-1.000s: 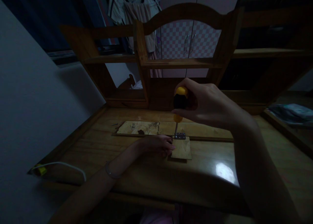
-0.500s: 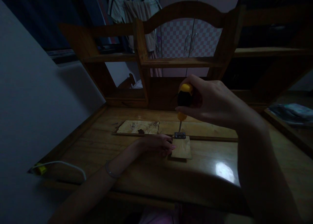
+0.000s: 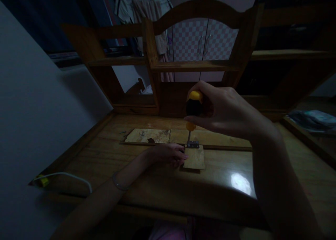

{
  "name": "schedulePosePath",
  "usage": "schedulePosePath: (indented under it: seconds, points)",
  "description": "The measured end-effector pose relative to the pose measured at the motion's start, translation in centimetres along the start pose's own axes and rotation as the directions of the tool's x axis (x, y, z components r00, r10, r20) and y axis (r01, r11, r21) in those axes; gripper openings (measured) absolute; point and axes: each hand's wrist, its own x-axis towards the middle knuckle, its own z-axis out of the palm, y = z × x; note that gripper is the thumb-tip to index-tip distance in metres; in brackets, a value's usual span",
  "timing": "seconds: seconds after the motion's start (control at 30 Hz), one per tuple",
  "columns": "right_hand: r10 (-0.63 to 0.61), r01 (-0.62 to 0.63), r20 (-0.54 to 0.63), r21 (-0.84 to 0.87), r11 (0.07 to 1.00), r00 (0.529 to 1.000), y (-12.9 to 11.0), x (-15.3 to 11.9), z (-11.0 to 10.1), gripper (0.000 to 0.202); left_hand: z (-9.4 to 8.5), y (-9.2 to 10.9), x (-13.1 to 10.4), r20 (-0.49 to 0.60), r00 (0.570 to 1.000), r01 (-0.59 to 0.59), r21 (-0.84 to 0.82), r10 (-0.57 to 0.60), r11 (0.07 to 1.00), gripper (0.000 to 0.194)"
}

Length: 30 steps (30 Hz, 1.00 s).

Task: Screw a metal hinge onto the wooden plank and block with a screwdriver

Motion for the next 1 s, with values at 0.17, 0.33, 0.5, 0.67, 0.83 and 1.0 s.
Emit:
schedulePosePath:
  seconds: [0.17,0.33,0.5,0.67,0.83,1.0]
  points:
    - [0.027,-0.027,0.011,-0.006,1.000,1.000,-0.01,0.07,-0.01,0.031,0.13,0.31,-0.08,0.003,1.000,0.026,0.004,-0.026,1.000,0.035]
    - [0.025,-0.025,0.021,0.002,1.000,0.999,0.15,0.10,0.10,0.031,0.19,0.42,-0.10,-0.004,0.999,0.035,-0.028,-0.035,0.999,0.035]
    - [-0.003,0.002,0.026,0.019,1.000,1.000,0.31,0.08,0.27,0.028,0.34,0.55,-0.22,0.023,1.000,0.021,-0.033,-0.021,0.999,0.032]
    - [0.000,0.000,0.024,0.000,1.000,1.000,0.27,0.07,0.21,0.028,0.41,0.64,-0.23,0.003,0.999,0.034,-0.049,-0.033,0.998,0.033]
    - [0.012,-0.011,0.022,-0.015,1.000,1.000,0.33,0.10,0.15,0.029,0.35,0.65,-0.19,0.023,0.999,0.035,-0.032,-0.035,0.999,0.035]
    - [0.002,-0.001,0.012,-0.030,1.000,1.000,0.48,0.04,0.18,0.031,0.30,0.61,-0.18,0.010,0.999,0.043,-0.021,-0.042,0.999,0.036]
